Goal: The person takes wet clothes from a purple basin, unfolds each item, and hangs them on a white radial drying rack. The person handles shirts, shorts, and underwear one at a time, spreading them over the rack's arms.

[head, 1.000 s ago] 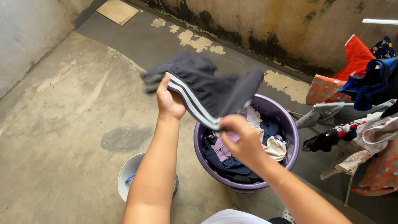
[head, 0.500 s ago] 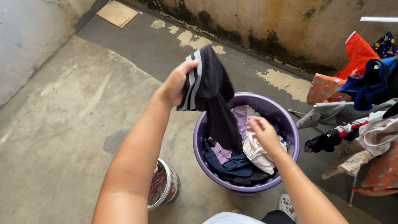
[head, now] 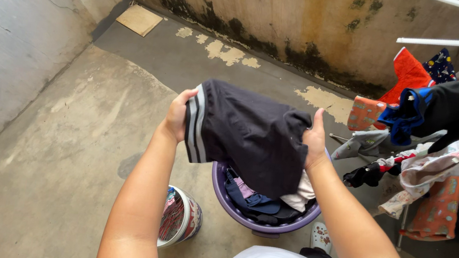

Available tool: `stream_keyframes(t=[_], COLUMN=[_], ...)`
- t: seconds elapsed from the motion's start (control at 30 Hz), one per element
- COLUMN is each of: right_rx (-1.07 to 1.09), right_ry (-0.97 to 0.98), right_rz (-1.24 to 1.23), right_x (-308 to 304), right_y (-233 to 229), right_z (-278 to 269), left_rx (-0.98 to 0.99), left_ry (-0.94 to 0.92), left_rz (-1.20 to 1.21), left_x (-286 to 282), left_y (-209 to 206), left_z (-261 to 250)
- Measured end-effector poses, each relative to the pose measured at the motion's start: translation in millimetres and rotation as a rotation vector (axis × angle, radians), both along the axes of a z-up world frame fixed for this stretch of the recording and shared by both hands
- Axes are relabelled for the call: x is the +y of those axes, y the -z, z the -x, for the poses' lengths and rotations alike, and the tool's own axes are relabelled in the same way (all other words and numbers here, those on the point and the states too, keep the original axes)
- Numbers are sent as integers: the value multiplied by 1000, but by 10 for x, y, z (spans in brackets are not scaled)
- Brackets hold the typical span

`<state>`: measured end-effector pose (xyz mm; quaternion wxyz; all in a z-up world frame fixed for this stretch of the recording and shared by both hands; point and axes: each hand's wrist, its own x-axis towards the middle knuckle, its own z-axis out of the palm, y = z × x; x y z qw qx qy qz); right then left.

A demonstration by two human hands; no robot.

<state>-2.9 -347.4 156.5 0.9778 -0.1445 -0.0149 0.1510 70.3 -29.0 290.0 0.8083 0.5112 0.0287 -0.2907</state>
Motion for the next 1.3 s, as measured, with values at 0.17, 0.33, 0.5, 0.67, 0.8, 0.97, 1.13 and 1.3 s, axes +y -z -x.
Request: stream_keyframes(t=[0.17, 0.33, 0.5, 0.67, 0.8, 0.97, 1.13, 1.3], right_rx=[13, 5, 9, -19, 18, 74, 196, 258], right_ry=[-47, 28, 126, 205, 278, 416, 544, 723], right_rz=[267, 751, 922, 860, 862, 878, 1063, 1471], right_x=[-498, -1088, -1679, -2303, -2836, -3603, -4375, -4961], right_y=[-69, -402, -889, -1186, -1269, -1212, -994, -741], right_z=[-333, -828, -1210, -1389, -1423, -1308, -1116, -877], left_rx=[88, 21, -19, -144, -245, -266, -326, -329], left_ry=[-37, -47, -35, 14, 104, 188, 258, 241], left_rz=[-50, 1, 49, 177, 197, 64, 27, -160], left_x=[46, -179, -668, -1375, -2015, -2732, -3459, -4074], left_y=[347, 524, 501, 380, 174, 20, 195, 400], left_z=[-228, -486, -733, -962, -1081, -1211, -1399, -1480])
